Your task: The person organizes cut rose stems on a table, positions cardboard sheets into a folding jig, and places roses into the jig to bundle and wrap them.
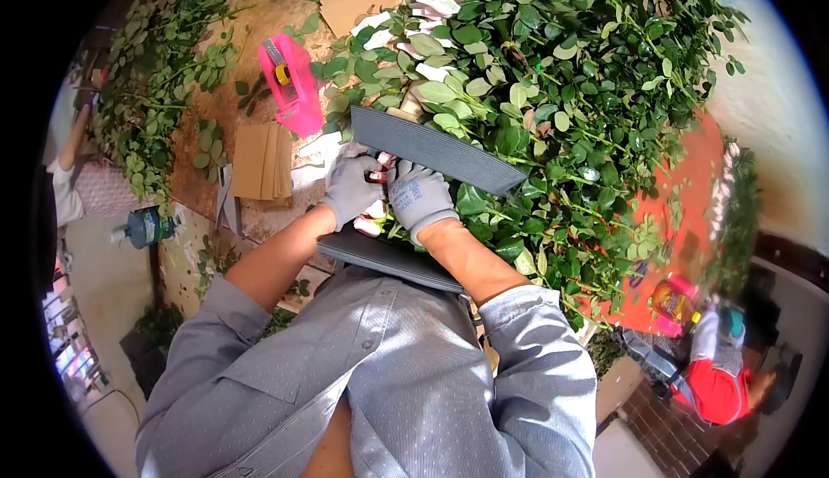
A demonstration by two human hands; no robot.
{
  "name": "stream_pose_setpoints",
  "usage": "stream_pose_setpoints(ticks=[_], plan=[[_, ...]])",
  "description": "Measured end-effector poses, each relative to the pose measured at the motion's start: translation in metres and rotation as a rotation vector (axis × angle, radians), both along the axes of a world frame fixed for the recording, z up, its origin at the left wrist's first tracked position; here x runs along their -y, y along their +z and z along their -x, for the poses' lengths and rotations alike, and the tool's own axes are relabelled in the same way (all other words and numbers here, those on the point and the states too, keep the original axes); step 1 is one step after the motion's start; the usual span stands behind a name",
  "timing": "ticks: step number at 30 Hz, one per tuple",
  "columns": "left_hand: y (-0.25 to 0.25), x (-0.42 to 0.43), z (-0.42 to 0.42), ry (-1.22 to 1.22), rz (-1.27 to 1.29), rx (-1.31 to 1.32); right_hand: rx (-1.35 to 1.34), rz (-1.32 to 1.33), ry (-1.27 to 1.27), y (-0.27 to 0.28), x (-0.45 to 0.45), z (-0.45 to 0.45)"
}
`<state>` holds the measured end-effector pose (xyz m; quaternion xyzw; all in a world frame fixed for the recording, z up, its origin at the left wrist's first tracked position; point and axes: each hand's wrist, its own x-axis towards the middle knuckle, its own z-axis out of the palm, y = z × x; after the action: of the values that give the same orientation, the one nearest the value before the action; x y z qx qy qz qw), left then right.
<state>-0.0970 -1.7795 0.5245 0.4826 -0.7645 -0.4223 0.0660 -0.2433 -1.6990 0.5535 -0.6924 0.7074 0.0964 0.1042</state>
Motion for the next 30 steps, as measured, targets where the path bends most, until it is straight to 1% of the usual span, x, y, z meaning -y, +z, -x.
stream_pose_setpoints(ticks=[2,3,5,7,9,10,12,13,15,16,17,18,19,20,21,23,24,26,28,30], plan=[[0.012,0.005,-0.008,-0.035,0.099,-0.125,-0.008,-0.023,-0.014,0.000,-0.003,0.000],[0.030,0.007,-0.011,-0.042,0.095,-0.181,-0.020,0.017,0.008,0.003,-0.004,0.001],[0.046,0.006,-0.022,0.122,-0.047,-0.342,-0.031,0.059,0.031,0.010,-0.006,0.002],[0.073,0.016,-0.041,0.073,0.014,-0.410,0.015,0.115,0.034,0.021,-0.008,0.004],[0.080,0.027,-0.061,0.111,0.122,-0.479,0.014,0.128,0.044,0.031,-0.008,0.006],[0.086,0.032,-0.070,0.112,0.132,-0.478,0.054,0.117,0.013,0.039,-0.009,0.006],[0.101,0.038,-0.086,0.115,0.198,-0.364,0.148,0.113,-0.024,0.066,-0.012,0.006],[0.101,0.038,-0.091,0.114,0.203,-0.364,0.149,0.118,-0.024,0.080,-0.014,0.006],[0.096,0.037,-0.098,0.249,0.122,-0.381,0.357,0.190,-0.072,0.101,-0.021,0.006],[0.094,0.038,-0.102,0.190,0.213,-0.306,0.382,0.270,-0.096,0.113,-0.026,0.003],[0.094,0.034,-0.099,0.184,0.213,-0.308,0.380,0.273,-0.102,0.121,-0.033,0.002],[0.098,0.028,-0.092,0.189,0.228,-0.256,0.436,0.342,-0.141,0.127,-0.039,0.000],[0.099,0.024,-0.088,0.196,0.242,-0.203,0.492,0.410,-0.180,0.130,-0.045,-0.001],[0.077,0.029,-0.093,0.053,0.301,-0.048,0.528,0.451,-0.207,0.131,-0.049,-0.004],[0.066,0.026,-0.090,0.053,0.300,-0.049,0.527,0.451,-0.207,0.132,-0.054,-0.005],[0.051,0.021,-0.078,0.021,0.357,0.232,0.548,0.381,-0.250,0.134,-0.063,-0.007],[0.045,0.021,-0.073,0.019,0.330,0.341,0.555,0.404,-0.256,0.131,-0.066,-0.009],[0.036,0.021,-0.064,0.039,0.328,0.354,0.556,0.394,-0.274,0.130,-0.069,-0.008],[0.041,0.020,-0.051,0.060,0.323,0.365,0.556,0.380,-0.291,0.127,-0.072,-0.006],[0.050,0.024,-0.042,0.050,0.163,0.491,0.565,0.406,-0.291,0.124,-0.074,-0.004]])
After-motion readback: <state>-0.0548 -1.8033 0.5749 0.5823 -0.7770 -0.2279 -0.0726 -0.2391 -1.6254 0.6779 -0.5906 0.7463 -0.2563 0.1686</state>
